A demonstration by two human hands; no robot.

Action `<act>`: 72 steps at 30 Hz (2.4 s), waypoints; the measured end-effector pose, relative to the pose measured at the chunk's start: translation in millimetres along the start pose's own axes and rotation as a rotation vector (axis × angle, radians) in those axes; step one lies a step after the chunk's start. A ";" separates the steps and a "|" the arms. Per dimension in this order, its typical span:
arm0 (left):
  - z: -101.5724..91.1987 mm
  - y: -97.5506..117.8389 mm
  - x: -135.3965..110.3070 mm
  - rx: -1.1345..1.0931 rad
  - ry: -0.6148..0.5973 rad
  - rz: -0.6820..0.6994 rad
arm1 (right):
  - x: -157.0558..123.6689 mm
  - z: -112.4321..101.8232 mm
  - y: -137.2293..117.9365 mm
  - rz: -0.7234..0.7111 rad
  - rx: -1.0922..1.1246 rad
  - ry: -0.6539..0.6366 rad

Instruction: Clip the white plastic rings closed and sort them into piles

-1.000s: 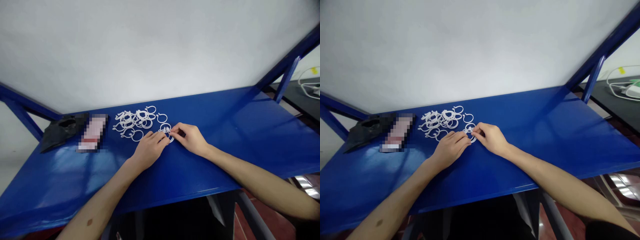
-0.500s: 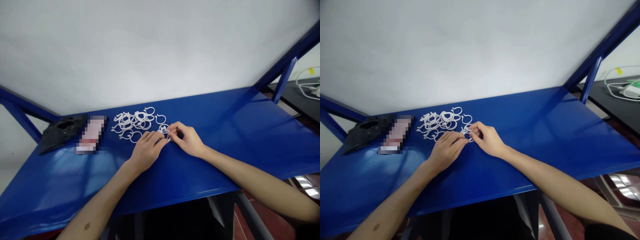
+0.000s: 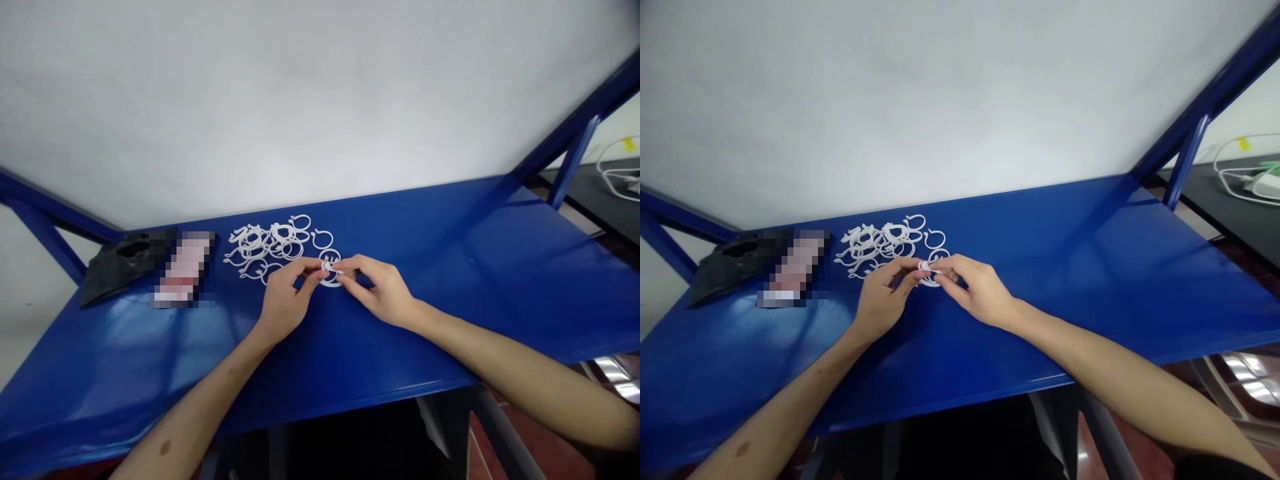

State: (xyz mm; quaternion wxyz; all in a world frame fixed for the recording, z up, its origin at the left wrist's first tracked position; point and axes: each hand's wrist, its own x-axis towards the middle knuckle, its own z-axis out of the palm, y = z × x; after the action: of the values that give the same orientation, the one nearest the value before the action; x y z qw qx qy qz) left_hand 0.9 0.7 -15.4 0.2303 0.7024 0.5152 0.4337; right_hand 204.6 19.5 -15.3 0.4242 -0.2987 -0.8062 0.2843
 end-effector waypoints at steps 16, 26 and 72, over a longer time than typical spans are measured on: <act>8.2 7.3 -11.4 0.101 -0.070 0.095 | 2.7 -12.1 10.7 -0.275 -0.171 -0.145; 7.5 -8.1 -8.2 0.568 -0.165 0.445 | 25.4 -63.7 59.2 0.264 -0.864 0.041; 6.4 12.1 -11.2 0.006 0.161 0.094 | 0.1 -11.9 0.2 -0.111 -0.009 -0.115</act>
State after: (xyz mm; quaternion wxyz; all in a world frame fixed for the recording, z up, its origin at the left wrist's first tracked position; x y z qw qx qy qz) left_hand 11.6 -13.2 -13.5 0.1654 0.6893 0.4999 0.4975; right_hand 214.7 22.1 -9.7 0.3911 -0.2386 -0.8458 0.2733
